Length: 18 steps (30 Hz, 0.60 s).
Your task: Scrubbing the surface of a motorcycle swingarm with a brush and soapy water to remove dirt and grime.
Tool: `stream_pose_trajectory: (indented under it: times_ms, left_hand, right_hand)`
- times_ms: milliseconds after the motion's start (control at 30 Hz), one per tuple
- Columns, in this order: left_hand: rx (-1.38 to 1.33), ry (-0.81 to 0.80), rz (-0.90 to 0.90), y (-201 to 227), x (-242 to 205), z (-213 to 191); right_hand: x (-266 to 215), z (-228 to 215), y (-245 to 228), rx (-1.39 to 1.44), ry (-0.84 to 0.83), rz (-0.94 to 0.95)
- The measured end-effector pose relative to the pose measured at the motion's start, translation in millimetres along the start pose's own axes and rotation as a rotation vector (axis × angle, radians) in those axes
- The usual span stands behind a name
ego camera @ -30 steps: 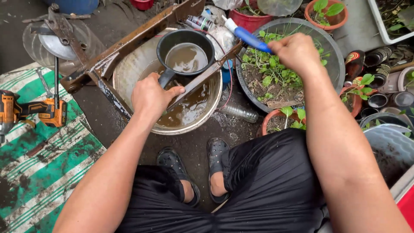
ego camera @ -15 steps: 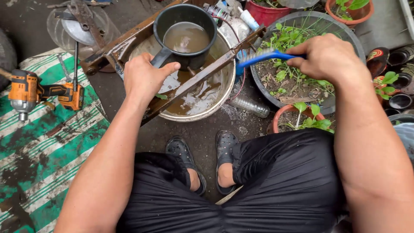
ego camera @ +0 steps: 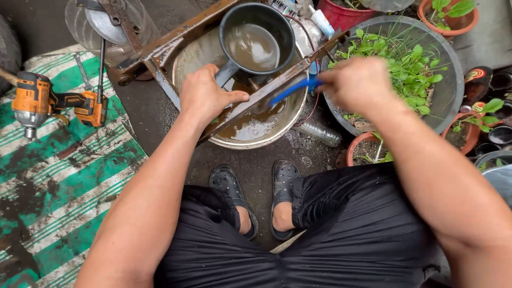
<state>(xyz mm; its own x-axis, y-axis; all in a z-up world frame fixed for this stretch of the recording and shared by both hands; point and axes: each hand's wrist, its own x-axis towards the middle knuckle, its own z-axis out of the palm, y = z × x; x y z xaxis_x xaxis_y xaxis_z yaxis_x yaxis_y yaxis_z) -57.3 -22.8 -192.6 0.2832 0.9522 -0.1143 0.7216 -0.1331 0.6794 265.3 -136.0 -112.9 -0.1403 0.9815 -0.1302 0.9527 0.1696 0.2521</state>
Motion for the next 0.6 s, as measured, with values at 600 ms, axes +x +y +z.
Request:
stream_pose_trajectory:
  times_ms: [600]
  left_hand:
    - [0.225, -0.159, -0.155, 25.1, 13.5, -1.1]
  right_hand:
    - [19.5, 37.9, 34.9, 0.181, -0.248, 0.361]
